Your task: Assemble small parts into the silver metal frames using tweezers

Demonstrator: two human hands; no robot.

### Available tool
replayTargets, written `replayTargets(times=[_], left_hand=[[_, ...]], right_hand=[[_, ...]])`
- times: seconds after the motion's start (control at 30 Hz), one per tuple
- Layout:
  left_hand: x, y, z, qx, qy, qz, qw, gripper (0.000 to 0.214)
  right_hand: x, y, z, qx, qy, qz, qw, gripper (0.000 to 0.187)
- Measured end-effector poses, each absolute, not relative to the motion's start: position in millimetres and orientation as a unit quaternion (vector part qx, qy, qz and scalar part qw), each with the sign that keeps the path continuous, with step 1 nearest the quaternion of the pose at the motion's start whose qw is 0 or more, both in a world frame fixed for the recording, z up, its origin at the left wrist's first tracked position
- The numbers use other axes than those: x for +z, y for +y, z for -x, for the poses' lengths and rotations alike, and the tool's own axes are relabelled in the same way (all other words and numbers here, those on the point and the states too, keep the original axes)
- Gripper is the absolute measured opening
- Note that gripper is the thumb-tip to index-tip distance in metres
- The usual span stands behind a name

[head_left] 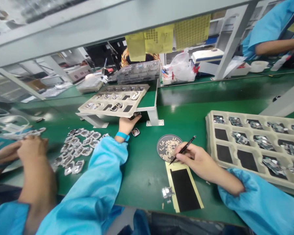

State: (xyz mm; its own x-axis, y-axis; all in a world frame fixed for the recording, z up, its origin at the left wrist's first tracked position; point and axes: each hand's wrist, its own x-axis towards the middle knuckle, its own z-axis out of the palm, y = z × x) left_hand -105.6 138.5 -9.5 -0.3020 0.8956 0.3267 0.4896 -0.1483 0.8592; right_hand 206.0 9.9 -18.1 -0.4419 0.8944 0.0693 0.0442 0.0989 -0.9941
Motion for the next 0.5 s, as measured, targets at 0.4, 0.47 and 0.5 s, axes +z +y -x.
replayTargets(times=[0.4,0.47,0.5], left_hand=[[-4,35,25,0.404,0.408,-0.468,0.672,0.029],[0,30,28,0.338,0.406,-0.506,0.682,0.029],[2,28,31,0.299,0.4,-0.528,0.687,0.029]], right_hand=[[-33,-3,-213,0.427,-0.75,0.362,0.353,0.009],[-31,-2,-213,0.424,-0.754,0.36,0.348,0.008],[-30,-1,-213,0.423,-0.755,0.36,0.347,0.008]])
